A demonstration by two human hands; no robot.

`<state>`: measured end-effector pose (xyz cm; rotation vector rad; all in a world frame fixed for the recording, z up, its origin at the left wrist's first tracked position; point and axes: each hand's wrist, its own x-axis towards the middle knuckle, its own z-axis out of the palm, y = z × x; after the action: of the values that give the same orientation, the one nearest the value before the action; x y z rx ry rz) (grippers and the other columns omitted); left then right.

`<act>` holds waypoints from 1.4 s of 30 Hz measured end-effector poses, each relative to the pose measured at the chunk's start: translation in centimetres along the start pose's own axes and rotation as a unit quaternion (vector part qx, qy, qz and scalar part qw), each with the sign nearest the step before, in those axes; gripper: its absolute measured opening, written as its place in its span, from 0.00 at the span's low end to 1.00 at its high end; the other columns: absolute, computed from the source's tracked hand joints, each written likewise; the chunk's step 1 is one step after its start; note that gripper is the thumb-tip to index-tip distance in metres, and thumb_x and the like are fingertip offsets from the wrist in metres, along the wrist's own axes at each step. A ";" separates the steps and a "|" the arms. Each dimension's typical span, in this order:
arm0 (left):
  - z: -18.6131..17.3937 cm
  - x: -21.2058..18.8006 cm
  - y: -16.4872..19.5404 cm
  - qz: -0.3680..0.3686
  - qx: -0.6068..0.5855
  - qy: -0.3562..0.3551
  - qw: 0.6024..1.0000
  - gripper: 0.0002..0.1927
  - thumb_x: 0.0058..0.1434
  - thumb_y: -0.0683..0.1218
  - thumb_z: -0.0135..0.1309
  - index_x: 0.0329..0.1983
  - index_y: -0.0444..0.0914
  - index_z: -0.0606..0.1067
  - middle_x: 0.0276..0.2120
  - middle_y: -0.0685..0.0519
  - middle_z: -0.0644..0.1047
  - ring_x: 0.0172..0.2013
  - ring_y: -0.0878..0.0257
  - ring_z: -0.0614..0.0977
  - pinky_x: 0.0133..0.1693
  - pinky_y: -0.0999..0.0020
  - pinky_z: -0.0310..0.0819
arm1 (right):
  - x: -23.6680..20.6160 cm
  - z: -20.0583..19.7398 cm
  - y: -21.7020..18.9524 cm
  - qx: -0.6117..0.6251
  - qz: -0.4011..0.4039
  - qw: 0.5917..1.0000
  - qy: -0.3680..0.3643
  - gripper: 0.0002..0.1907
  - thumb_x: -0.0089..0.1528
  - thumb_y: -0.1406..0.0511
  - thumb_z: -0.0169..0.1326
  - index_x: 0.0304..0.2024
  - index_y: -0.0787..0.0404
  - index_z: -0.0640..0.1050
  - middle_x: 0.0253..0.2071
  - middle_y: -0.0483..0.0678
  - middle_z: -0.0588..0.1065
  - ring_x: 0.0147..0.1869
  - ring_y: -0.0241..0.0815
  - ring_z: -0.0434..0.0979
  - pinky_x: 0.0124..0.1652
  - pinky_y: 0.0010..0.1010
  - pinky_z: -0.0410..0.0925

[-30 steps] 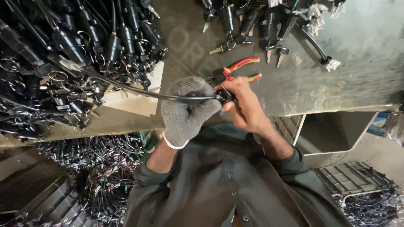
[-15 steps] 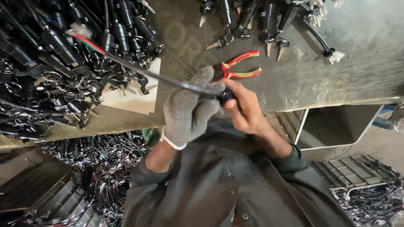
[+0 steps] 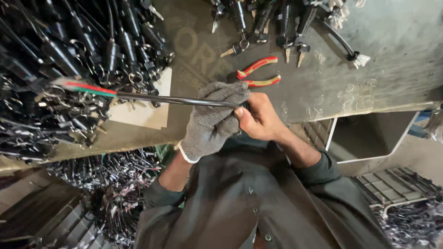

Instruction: The person holds a black cable against the workbench and uses red-handled pliers to cut and strip insulation from its ends, working on one cable at a time and setting processed cables aside among piles of similar wire harnesses.

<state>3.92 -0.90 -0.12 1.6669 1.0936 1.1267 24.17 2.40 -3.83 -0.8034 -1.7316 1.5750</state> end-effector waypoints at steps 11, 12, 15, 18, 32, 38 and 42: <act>1.5 1.1 0.0 0.011 -0.187 0.035 0.982 0.02 0.66 0.41 0.59 0.40 0.40 0.77 0.40 0.55 0.81 0.46 0.60 0.78 0.58 0.63 0.70 | -4.0 0.2 5.5 0.372 0.134 0.908 -0.136 0.24 0.69 0.52 0.57 0.50 0.67 0.75 0.39 0.46 0.75 0.40 0.36 0.73 0.40 0.31 0.68; 1.6 0.7 -0.3 -0.037 -0.211 0.040 0.976 0.01 0.67 0.41 0.58 0.40 0.39 0.77 0.40 0.55 0.81 0.45 0.61 0.78 0.54 0.64 0.70 | -4.0 0.8 5.8 0.359 0.102 0.921 -0.109 0.24 0.70 0.51 0.56 0.52 0.67 0.75 0.41 0.46 0.75 0.44 0.37 0.75 0.44 0.32 0.70; 1.9 -0.3 -1.7 -0.244 -0.325 0.042 0.913 0.05 0.67 0.39 0.56 0.44 0.32 0.80 0.45 0.53 0.80 0.41 0.63 0.77 0.42 0.65 0.71 | -3.6 2.8 5.9 0.249 0.152 0.956 0.034 0.29 0.69 0.50 0.50 0.64 0.63 0.67 0.42 0.43 0.74 0.39 0.31 0.74 0.41 0.26 0.71; 2.0 -0.5 -3.0 -0.204 -0.193 0.015 0.960 0.13 0.67 0.39 0.55 0.54 0.32 0.76 0.37 0.55 0.79 0.38 0.66 0.79 0.41 0.69 0.76 | -2.1 3.7 4.6 0.179 0.209 0.937 0.217 0.24 0.71 0.55 0.51 0.60 0.62 0.61 0.39 0.48 0.67 0.34 0.39 0.68 0.37 0.34 0.65; 2.2 -2.4 -2.6 -0.128 -0.245 0.134 0.952 0.08 0.77 0.41 0.49 0.55 0.31 0.72 0.51 0.47 0.76 0.47 0.64 0.77 0.51 0.71 0.73 | 0.0 -4.7 3.8 -0.563 0.005 0.826 0.020 0.31 0.62 0.42 0.62 0.53 0.58 0.77 0.49 0.53 0.72 0.55 0.56 0.71 0.57 0.53 0.59; 1.6 -2.2 0.4 -0.137 -0.299 0.068 0.942 0.14 0.79 0.44 0.45 0.63 0.32 0.71 0.46 0.47 0.78 0.36 0.70 0.75 0.39 0.79 0.71 | -0.6 -4.4 2.4 -0.020 0.093 0.990 0.102 0.17 0.66 0.55 0.59 0.50 0.57 0.74 0.48 0.47 0.75 0.46 0.44 0.75 0.48 0.36 0.64; 2.9 -2.0 2.6 -0.179 -0.341 0.127 0.914 0.24 0.77 0.48 0.44 0.73 0.34 0.63 0.42 0.51 0.78 0.31 0.73 0.73 0.34 0.81 0.65 | 0.9 -2.8 0.3 -0.286 -0.031 0.958 0.023 0.12 0.59 0.62 0.67 0.40 0.56 0.77 0.39 0.45 0.78 0.41 0.49 0.79 0.41 0.35 0.67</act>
<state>6.74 -3.99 1.13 0.7568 0.9518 1.3021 25.85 4.77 -3.86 -1.0309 -2.1855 1.0010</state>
